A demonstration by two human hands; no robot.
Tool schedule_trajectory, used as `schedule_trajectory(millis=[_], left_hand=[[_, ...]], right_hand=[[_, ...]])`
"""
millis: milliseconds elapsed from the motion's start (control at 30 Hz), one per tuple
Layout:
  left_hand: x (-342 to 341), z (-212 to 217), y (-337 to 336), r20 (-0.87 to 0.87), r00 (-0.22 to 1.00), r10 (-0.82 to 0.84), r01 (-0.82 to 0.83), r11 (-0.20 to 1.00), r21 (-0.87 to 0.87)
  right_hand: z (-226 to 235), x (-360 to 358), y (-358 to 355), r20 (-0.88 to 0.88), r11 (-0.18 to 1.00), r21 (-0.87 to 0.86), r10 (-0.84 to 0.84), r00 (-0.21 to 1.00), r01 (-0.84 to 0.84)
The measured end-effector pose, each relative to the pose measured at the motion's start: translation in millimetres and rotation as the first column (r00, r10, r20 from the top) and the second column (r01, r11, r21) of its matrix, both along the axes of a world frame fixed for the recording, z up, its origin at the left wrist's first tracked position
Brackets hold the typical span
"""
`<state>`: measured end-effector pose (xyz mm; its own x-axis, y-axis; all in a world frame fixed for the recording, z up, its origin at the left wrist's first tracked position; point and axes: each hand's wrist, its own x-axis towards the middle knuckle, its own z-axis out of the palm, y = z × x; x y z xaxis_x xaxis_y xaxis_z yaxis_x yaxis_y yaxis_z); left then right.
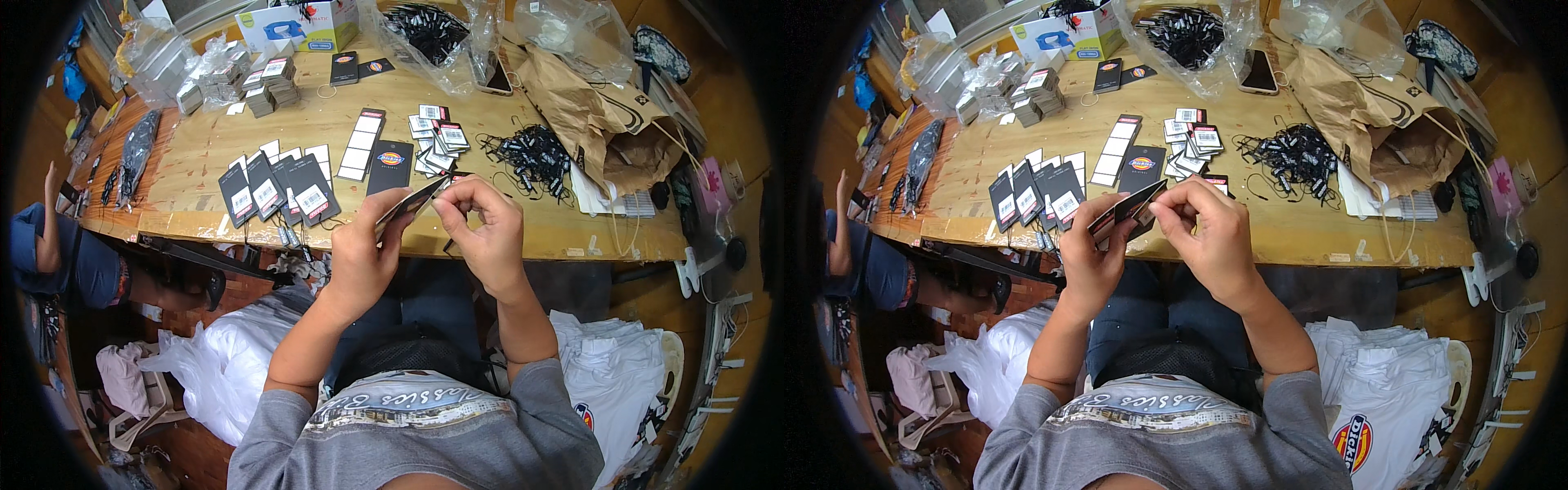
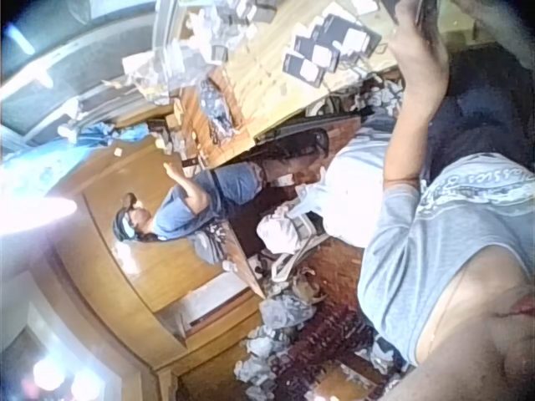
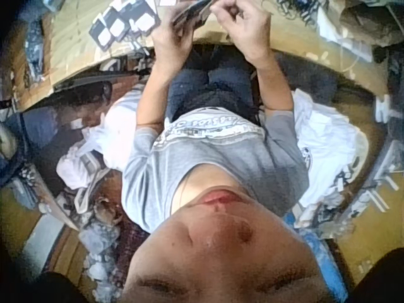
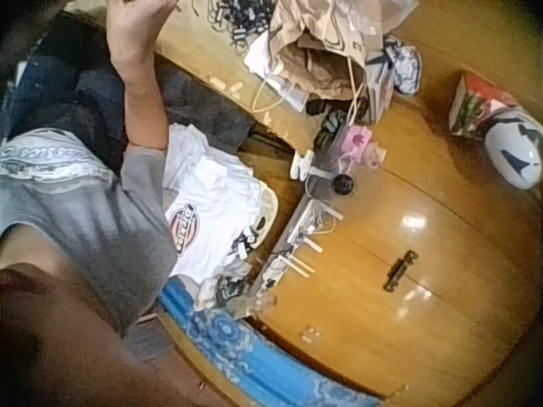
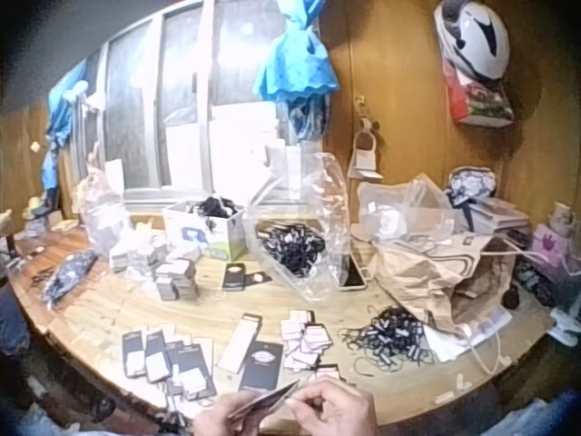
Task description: The person sits at a wooden table and repeatedly picks up small black tags and black plastic fasteners. They thread the fasteners through the holes in the tags and place the assembled items into a neat stack on the table.
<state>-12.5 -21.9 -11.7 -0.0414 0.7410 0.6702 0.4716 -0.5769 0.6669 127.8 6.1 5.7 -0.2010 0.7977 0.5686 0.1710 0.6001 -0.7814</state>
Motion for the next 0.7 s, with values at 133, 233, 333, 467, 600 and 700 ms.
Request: schedule_trajectory(millis=[133,233,333,467,600,700], left_hand=[[-0.5,1.5,-0.6,-0.122,0.992,0.017,-0.008,0.997,0.073],[-0.1,-4.3,3.1,-0.171,0.984,0.045,-0.015,0.985,0.172],[1.8,-5.0,4.0,-0.198,0.978,0.070,-0.026,0.976,0.215],[4.2,-3.3,-0.6,-0.206,0.978,0.041,-0.016,0.993,0.121],[3.1,-1.5,0.5,-0.284,0.959,0.025,0.019,0.989,0.150],[-2.8,5.6,1.7,-0.325,0.944,-0.052,0.083,0.993,0.083]], right_hand=[[2.9,0.9,-2.1,0.062,1.000,0.009,-0.020,0.998,0.020],[4.3,2.1,-2.8,0.109,1.000,0.017,-0.023,0.994,0.021],[7.3,1.7,-4.2,0.149,0.998,0.049,-0.033,0.988,0.026],[3.8,2.2,-3.9,0.240,0.982,0.176,-0.104,0.965,0.062],[3.3,2.4,-0.2,0.212,0.977,0.199,-0.123,0.970,0.081],[0.3,2.6,3.3,0.093,0.991,0.095,-0.098,0.991,0.090]])
